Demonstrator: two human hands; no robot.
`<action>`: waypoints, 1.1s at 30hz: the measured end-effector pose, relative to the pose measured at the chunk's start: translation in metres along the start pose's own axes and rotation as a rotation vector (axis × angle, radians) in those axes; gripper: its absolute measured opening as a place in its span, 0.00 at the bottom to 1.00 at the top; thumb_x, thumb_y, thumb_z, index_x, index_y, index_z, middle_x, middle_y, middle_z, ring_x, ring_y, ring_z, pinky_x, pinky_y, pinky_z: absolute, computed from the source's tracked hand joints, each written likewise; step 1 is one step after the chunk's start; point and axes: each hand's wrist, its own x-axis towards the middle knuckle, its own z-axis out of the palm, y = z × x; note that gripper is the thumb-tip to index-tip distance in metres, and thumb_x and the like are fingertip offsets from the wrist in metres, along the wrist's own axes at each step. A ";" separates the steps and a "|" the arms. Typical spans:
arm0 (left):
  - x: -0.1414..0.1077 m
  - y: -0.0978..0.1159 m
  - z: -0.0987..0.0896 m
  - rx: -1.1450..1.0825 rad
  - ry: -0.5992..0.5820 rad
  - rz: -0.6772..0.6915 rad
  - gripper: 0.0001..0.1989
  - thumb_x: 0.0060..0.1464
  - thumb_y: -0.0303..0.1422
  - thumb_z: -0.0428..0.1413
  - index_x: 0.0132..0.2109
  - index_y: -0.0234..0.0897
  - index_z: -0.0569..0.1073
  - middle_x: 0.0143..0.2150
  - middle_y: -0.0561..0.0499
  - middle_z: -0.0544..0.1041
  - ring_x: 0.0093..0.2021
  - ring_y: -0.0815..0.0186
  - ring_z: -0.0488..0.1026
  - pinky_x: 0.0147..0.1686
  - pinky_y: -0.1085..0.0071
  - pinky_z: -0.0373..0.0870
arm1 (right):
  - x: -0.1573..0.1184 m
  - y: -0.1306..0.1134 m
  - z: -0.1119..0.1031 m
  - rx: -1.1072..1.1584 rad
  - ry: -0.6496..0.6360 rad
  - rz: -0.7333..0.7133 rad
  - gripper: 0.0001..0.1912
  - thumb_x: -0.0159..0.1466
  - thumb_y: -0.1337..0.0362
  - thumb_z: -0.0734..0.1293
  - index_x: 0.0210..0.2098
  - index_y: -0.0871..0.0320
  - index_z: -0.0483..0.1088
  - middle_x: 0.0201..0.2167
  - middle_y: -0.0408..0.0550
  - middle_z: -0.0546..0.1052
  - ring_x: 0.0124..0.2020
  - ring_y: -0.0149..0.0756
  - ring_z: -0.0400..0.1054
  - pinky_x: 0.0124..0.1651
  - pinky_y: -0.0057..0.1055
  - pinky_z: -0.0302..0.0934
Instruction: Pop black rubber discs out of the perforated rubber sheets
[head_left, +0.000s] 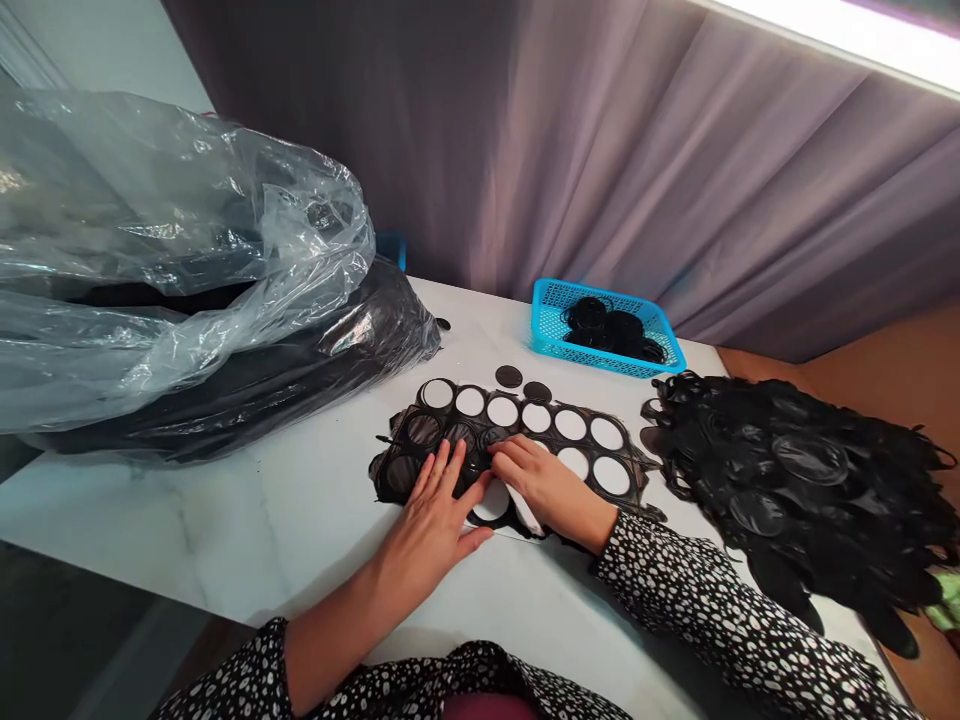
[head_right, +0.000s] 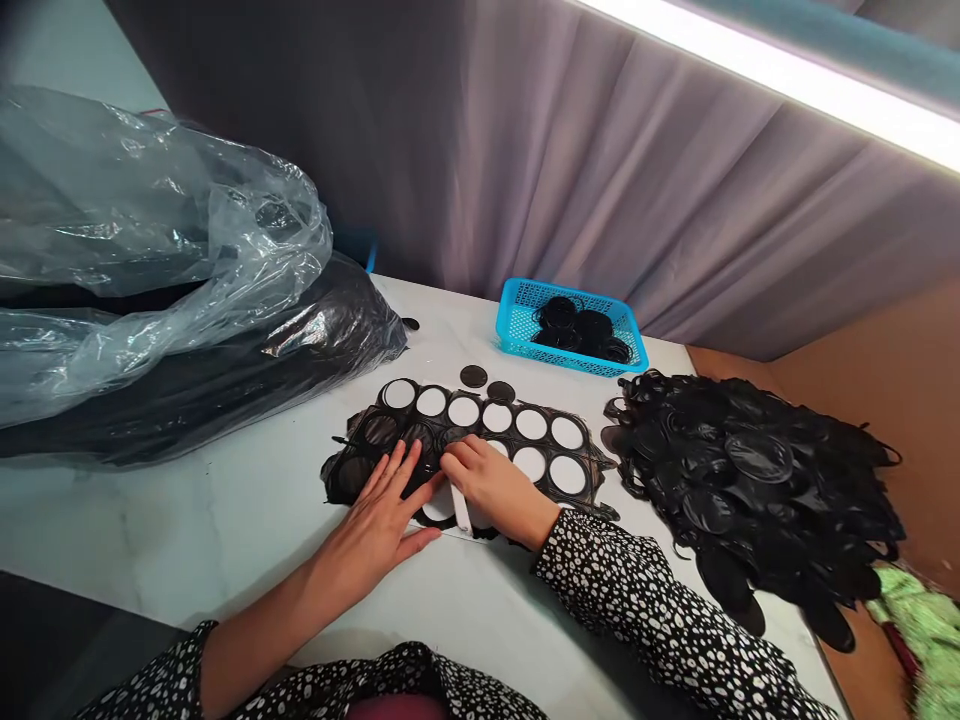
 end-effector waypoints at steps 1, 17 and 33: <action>0.000 0.000 0.000 0.000 0.005 -0.005 0.29 0.60 0.43 0.58 0.66 0.44 0.62 0.74 0.40 0.42 0.71 0.42 0.43 0.62 0.43 0.57 | 0.001 0.007 -0.005 -0.034 0.033 0.020 0.08 0.69 0.70 0.57 0.38 0.57 0.65 0.41 0.55 0.73 0.43 0.44 0.65 0.46 0.41 0.64; -0.015 -0.028 -0.007 0.086 0.043 -0.035 0.31 0.63 0.44 0.54 0.66 0.33 0.59 0.70 0.35 0.56 0.69 0.49 0.54 0.63 0.50 0.60 | 0.054 0.001 0.013 0.314 0.094 0.156 0.05 0.68 0.67 0.60 0.35 0.56 0.65 0.36 0.48 0.74 0.35 0.36 0.67 0.38 0.31 0.59; -0.024 -0.031 -0.003 0.109 0.069 -0.038 0.29 0.64 0.48 0.51 0.66 0.39 0.63 0.71 0.39 0.54 0.70 0.44 0.50 0.62 0.45 0.60 | 0.052 0.003 0.010 0.478 -0.022 0.179 0.07 0.67 0.60 0.64 0.36 0.57 0.68 0.40 0.49 0.70 0.40 0.37 0.65 0.45 0.36 0.63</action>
